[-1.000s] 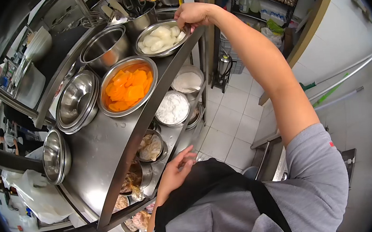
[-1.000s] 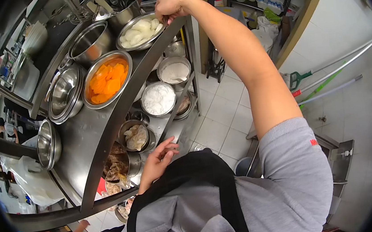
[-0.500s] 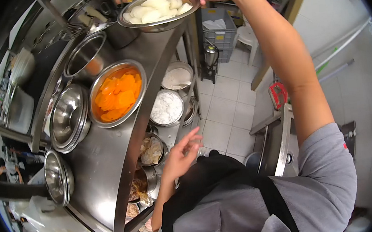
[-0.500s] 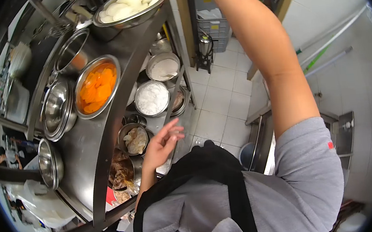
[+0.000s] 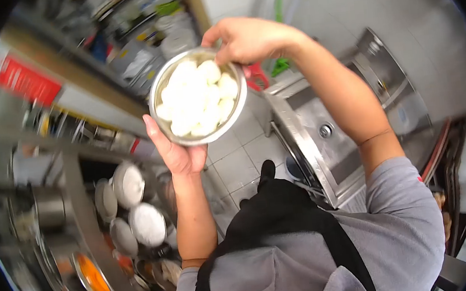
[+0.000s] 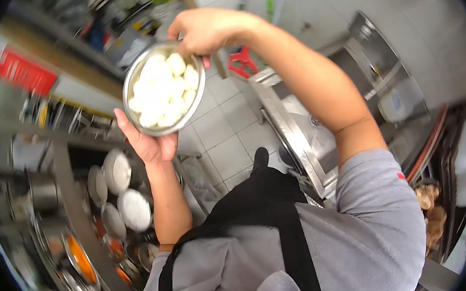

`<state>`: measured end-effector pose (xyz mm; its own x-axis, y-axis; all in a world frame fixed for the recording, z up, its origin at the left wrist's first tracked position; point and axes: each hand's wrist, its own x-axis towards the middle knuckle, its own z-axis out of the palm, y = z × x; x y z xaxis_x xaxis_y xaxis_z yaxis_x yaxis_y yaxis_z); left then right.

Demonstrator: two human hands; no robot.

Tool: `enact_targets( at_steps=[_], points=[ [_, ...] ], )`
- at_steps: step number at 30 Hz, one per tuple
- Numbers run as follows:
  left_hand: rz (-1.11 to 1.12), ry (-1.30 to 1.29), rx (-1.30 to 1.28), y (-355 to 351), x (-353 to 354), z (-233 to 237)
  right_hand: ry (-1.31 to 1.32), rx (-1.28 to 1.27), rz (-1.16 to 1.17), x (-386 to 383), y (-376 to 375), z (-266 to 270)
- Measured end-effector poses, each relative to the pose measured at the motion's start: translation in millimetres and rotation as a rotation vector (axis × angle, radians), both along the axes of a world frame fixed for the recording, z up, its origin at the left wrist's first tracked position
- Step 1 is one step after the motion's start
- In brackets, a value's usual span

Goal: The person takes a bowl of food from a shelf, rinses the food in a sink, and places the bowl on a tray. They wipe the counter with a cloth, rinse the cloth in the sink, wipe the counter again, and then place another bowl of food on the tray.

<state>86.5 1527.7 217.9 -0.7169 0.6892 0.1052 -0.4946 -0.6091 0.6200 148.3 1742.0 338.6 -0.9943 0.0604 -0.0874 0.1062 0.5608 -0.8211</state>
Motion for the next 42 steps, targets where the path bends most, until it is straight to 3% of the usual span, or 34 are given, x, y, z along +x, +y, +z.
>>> enact_targets(
  at_steps=[2,4,5,8,12,14,16,18,19,20,21,22,24,26,29,32,33,34,35,36,37,38,39,40,42],
  points=[
    [-0.005,-0.017,-0.118,56,6,-18,-0.065,0.042,-0.141,28,47,-32],
    [-0.170,-0.042,-0.173,105,20,-41,-0.083,0.099,-0.295,57,89,-74],
    [-0.262,-0.027,-0.157,129,22,-59,0.029,0.331,-0.442,71,103,-100],
    [-0.512,-0.043,-0.173,182,29,-114,0.290,0.507,-0.994,100,85,-157],
    [-0.649,-0.047,-0.305,245,51,-179,0.275,0.619,-1.183,125,75,-241],
    [-0.824,-0.023,-0.485,277,66,-203,0.194,0.701,-1.437,139,79,-283],
    [-0.950,0.207,-0.627,313,82,-240,0.087,0.622,-1.582,145,87,-336],
    [-0.964,0.890,-0.793,353,119,-234,0.190,-0.069,-1.784,156,101,-386],
    [-0.993,1.237,-0.826,368,137,-227,0.187,-0.078,-1.850,159,109,-415],
    [-0.999,1.598,-0.822,382,154,-224,0.415,-0.216,-2.036,159,119,-442],
    [-1.053,1.724,-0.720,397,171,-231,0.664,-0.348,-2.209,156,125,-456],
    [-1.109,1.756,-0.672,409,188,-231,0.675,-0.336,-2.278,158,132,-452],
    [-1.166,2.205,-0.547,421,217,-213,1.528,-1.112,-2.122,153,146,-436],
    [-1.171,2.337,-0.474,417,235,-183,1.678,-1.149,-2.136,142,164,-475],
    [-1.130,2.463,-0.374,414,244,-156,1.755,-0.999,-2.150,142,182,-469],
    [-1.112,2.400,-0.262,430,230,-180,1.824,-0.879,-2.174,151,185,-446],
    [-1.265,2.117,-0.225,439,222,-195,1.307,-0.540,-2.508,158,177,-432],
    [-1.393,1.822,-0.196,451,215,-214,0.733,-0.200,-2.698,162,170,-425],
    [-1.482,1.678,-0.404,464,203,-245,0.469,-0.173,-2.702,161,163,-425],
    [-1.576,1.309,-0.580,462,192,-272,0.458,-0.169,-2.715,164,157,-430],
    [-1.628,0.928,-0.740,458,179,-300,0.034,-0.208,-2.534,167,152,-437],
    [-1.640,0.777,-0.918,456,165,-337,-0.351,-0.246,-2.307,167,144,-444],
    [-1.645,0.620,-0.851,451,150,-392,-0.682,-0.100,-2.075,165,136,-453],
    [-1.658,0.501,-0.880,439,147,-410,-0.700,-0.108,-2.113,171,127,-451],
    [-1.575,0.521,-0.982,424,148,-456,-0.710,-0.046,-1.912,175,105,-439]
  ],
)
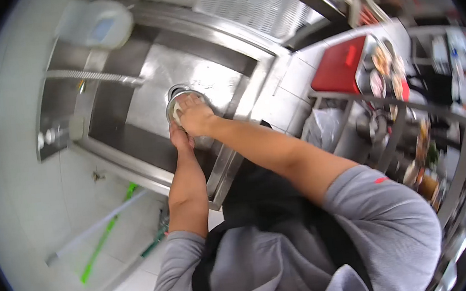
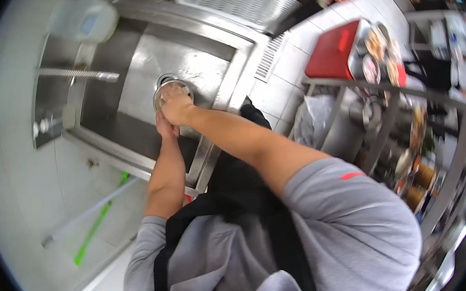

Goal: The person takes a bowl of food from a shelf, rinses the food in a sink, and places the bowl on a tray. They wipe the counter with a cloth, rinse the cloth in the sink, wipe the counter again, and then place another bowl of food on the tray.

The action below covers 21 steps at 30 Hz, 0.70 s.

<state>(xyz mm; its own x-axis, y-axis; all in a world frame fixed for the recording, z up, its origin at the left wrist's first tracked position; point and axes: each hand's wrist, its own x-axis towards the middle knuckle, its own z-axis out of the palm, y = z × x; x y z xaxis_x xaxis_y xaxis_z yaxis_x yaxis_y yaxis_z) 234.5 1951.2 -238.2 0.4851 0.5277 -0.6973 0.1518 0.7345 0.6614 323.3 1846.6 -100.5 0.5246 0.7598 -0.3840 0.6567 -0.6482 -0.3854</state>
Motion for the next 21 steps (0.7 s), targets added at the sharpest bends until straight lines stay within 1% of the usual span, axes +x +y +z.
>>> enact_targets(
  at_steps=[1,2,3,4,5,6,7,9,10,11,12,13,14,15,16,17,18,19,20,21],
  points=[
    [-0.139,-0.158,0.025,0,-14,-38,-0.052,0.225,-0.101,-3,-16,8],
    [-0.269,-0.239,0.069,-3,-15,-64,-0.165,0.264,-0.100,-5,-29,15],
    [-0.390,-0.326,0.118,-7,-15,-89,-0.164,0.339,-0.146,-2,-49,24],
    [-0.465,-0.242,0.006,-8,-10,-86,-0.260,0.491,-0.146,1,-83,59],
    [-0.542,-0.153,-0.108,-9,-4,-84,-0.485,0.566,-0.184,-5,-114,71],
    [-0.618,-0.066,-0.217,-12,1,-78,-0.528,0.597,-0.215,-5,-146,84],
    [-0.741,0.050,-0.094,-11,1,-68,-0.551,0.560,-0.272,-10,-185,93],
    [-0.804,0.291,-0.128,29,4,-141,-0.616,0.475,-0.387,-21,-253,116],
    [-0.823,0.360,0.000,32,11,-138,-0.692,0.583,-0.486,-31,-290,128],
    [-0.839,0.524,0.253,34,19,-127,-0.790,0.575,-0.621,-46,-331,133],
    [-0.827,0.681,0.515,33,25,-109,-1.003,0.505,-0.705,-61,-371,148],
    [-0.783,0.542,0.523,25,34,-79,-1.066,0.406,-0.918,-86,-404,178],
    [-0.734,0.411,0.525,8,42,-26,-1.125,0.362,-1.084,-107,-434,198],
    [-0.750,0.399,0.531,-1,48,3,-1.182,0.265,-1.314,-127,-463,212],
    [-0.809,0.238,0.520,-6,52,27,-1.310,0.185,-1.485,-146,-496,216],
    [-0.863,0.079,0.503,-13,53,50,-1.362,0.142,-1.627,-168,-531,226],
    [-0.877,0.044,0.639,-26,52,79,-1.416,0.193,-1.814,-186,-564,233],
    [-0.884,0.010,0.774,-39,50,106,-1.367,0.071,-2.012,-208,-604,236],
    [-0.892,0.004,0.783,-50,49,131,-1.298,-0.055,-2.207,-230,-647,234],
    [-0.902,-0.033,0.976,-62,48,154,-1.182,-0.246,-2.273,-252,-693,230]
  ],
)
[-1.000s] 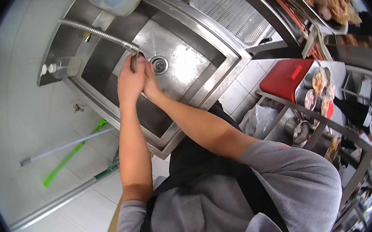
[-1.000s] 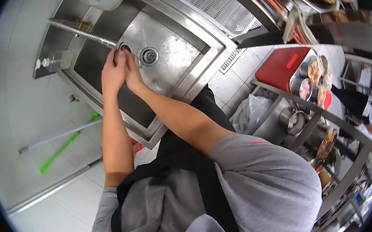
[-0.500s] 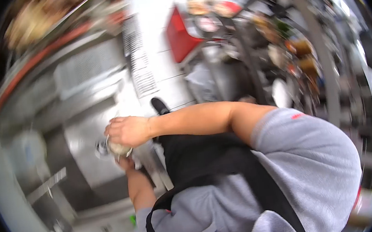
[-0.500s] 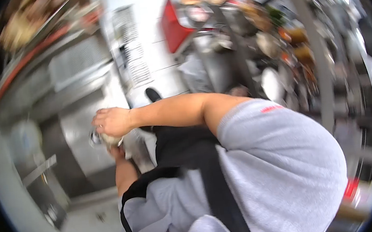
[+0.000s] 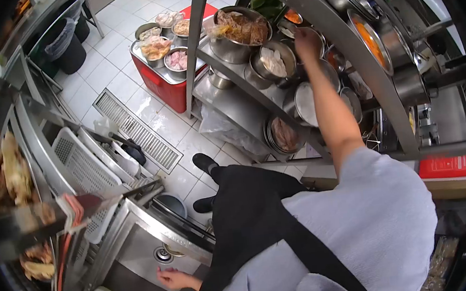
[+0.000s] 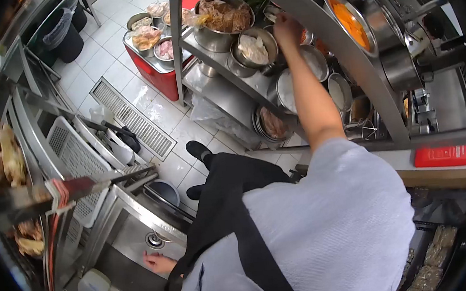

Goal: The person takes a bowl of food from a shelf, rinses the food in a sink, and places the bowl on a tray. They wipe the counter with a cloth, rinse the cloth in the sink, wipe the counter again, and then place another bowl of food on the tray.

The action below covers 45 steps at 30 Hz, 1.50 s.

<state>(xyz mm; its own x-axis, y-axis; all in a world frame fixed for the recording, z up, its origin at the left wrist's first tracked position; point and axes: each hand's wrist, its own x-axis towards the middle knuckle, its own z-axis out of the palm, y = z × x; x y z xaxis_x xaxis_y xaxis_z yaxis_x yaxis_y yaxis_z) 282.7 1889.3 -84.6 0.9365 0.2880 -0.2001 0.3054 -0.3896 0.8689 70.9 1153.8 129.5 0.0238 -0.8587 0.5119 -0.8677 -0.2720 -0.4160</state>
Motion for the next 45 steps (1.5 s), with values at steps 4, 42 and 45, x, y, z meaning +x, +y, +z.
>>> enact_targets(
  at_steps=[4,42,45],
  points=[
    [-0.333,-0.480,0.362,-69,12,71,0.248,0.147,0.099,-31,-140,-47],
    [-1.028,-0.341,0.071,-282,48,42,0.225,0.328,0.212,-21,-342,-68],
    [-1.053,-0.335,0.042,-297,52,43,0.329,0.336,0.298,-29,-361,-83]
  ],
)
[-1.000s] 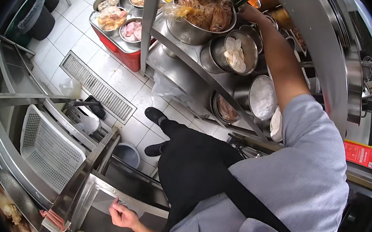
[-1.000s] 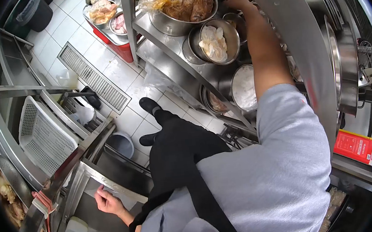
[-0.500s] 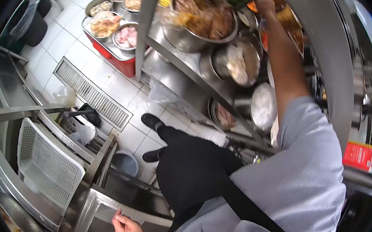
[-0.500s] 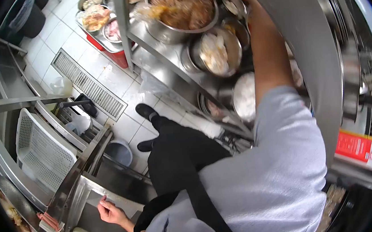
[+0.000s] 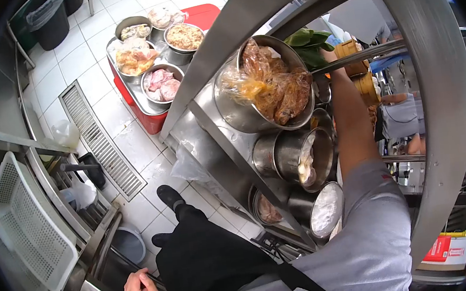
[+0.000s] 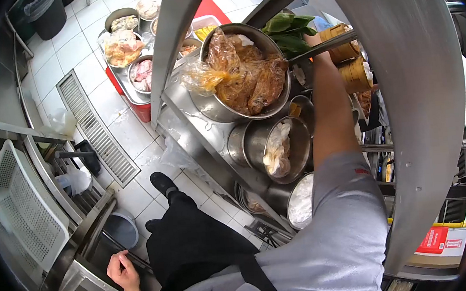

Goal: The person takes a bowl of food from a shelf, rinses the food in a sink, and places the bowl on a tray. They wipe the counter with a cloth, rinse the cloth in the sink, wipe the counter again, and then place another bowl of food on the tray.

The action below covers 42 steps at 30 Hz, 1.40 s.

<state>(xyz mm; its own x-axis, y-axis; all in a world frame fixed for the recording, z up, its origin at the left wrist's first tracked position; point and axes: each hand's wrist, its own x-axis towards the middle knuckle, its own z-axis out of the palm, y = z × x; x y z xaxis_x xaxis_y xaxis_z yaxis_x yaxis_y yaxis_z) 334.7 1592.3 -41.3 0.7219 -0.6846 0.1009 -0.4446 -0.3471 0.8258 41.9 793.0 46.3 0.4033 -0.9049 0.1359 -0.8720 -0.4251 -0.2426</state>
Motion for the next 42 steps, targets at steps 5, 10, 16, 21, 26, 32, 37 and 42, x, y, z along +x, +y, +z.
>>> enact_targets(
  at_steps=[5,10,16,21,26,32,37,42],
  points=[
    [0.060,0.052,0.099,4,5,0,0.154,-0.253,0.128,-41,-85,-47],
    [0.044,0.038,0.092,14,-9,-5,-0.241,-0.178,0.350,-18,-65,-23],
    [0.056,0.083,0.115,12,-15,2,-0.301,-0.272,-0.012,20,17,29],
    [0.095,0.120,0.168,28,-19,3,-0.126,-0.590,-0.026,-19,0,64],
    [0.119,0.072,0.075,35,-26,22,0.100,-0.868,-0.042,-61,51,74],
    [0.164,0.001,-0.022,64,-33,45,0.079,-0.768,-0.139,-89,162,87],
    [0.162,-0.063,-0.188,89,-41,71,0.025,-0.830,-0.077,-73,294,77],
    [0.096,-0.058,-0.300,102,-44,111,-0.381,-0.695,0.176,9,485,117]
  ],
)
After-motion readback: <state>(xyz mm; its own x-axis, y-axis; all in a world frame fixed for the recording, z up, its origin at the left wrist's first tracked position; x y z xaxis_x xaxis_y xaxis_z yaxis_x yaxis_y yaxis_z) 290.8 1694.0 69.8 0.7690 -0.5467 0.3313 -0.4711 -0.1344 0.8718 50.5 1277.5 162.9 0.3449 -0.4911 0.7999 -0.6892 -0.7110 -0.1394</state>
